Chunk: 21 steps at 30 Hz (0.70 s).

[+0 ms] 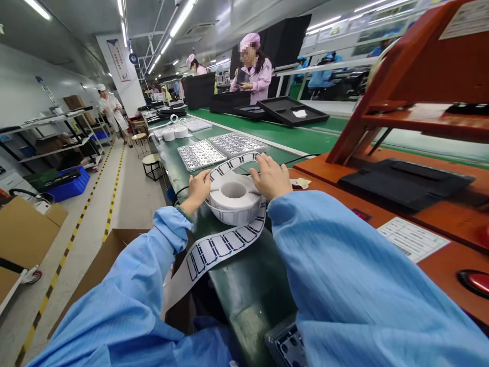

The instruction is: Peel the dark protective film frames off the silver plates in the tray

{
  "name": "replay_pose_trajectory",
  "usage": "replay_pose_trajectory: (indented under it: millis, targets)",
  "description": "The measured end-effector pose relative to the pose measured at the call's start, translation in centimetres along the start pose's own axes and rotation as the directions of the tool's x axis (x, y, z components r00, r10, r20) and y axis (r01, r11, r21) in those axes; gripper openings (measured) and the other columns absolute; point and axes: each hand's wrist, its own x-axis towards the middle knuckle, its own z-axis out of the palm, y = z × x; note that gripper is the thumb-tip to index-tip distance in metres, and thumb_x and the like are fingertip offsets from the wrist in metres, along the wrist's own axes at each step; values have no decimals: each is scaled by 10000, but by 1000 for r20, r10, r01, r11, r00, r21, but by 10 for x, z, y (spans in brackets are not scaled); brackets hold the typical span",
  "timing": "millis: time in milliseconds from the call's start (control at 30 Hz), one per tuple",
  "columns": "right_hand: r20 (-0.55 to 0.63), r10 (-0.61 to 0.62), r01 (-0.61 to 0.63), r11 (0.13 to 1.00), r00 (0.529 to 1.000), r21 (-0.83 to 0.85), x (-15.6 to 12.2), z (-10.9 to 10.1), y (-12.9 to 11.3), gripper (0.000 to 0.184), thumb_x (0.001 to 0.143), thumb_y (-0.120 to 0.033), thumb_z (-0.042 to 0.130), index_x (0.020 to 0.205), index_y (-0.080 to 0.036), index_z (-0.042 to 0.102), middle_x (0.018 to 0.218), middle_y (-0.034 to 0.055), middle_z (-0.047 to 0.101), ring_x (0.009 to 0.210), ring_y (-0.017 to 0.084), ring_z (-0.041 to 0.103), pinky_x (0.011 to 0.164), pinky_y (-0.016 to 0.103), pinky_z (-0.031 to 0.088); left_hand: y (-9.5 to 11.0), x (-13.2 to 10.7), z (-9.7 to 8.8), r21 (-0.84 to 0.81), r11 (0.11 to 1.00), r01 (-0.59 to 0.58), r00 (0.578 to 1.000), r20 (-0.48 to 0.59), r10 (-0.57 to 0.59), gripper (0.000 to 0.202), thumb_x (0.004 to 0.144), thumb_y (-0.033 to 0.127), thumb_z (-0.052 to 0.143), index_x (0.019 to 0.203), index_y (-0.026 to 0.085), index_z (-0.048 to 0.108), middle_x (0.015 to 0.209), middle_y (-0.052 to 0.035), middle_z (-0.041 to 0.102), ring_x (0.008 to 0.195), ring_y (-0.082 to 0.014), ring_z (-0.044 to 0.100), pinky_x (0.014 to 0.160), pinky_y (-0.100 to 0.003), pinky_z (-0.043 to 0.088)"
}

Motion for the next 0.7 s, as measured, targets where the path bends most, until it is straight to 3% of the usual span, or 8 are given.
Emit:
replay_pose_trajectory:
  millis: [133,233,333,433,533,700]
  targets:
    - [87,57,-53,997,995,-54,-1,11,6,620,918,-521,269,1425,-182,380,1508,116,343,1414,342,216,1107,633,150,0,-2,8,24,1000,-18,999,-40,19,464,902,267,435,1364,235,444,1386,-74,522,1309,-243,431,1141,-511,231]
    - [111,100,-91,992,989,-90,-2,12,12,648,913,-562,239,1430,-196,379,1536,98,290,1434,343,138,1114,629,113,0,-5,12,32,998,-61,996,-55,63,501,908,302,426,1400,217,379,1435,-82,460,1369,-236,341,1154,-504,194]
    - [137,96,-83,992,986,-95,0,8,15,633,926,-537,222,1421,-179,388,1515,90,336,1429,328,167,1114,629,126,0,-4,12,39,991,-130,991,-28,131,437,922,301,409,1356,255,432,1374,-54,523,1316,-207,408,1160,-483,178]
    - [168,66,-52,995,984,-90,3,3,12,591,937,-475,252,1389,-138,428,1461,112,422,1401,340,244,1094,653,153,-1,3,11,45,981,-186,982,53,184,292,905,278,453,1152,280,608,1220,-24,631,1179,-195,532,1131,-463,254]
    - [137,30,-19,996,990,-82,3,-3,7,597,946,-446,258,1419,-101,374,1483,143,375,1403,343,238,1095,643,151,-2,12,10,62,978,-197,978,80,192,246,890,254,477,1057,232,657,1184,-43,645,1141,-200,559,1102,-425,309]
    - [20,-54,55,994,998,-90,0,-15,-1,605,948,-405,284,1470,-100,262,1547,129,238,1436,278,164,1140,557,72,2,11,7,96,976,-196,981,13,196,395,891,236,450,1274,167,522,1337,-104,528,1268,-219,452,1133,-394,253]
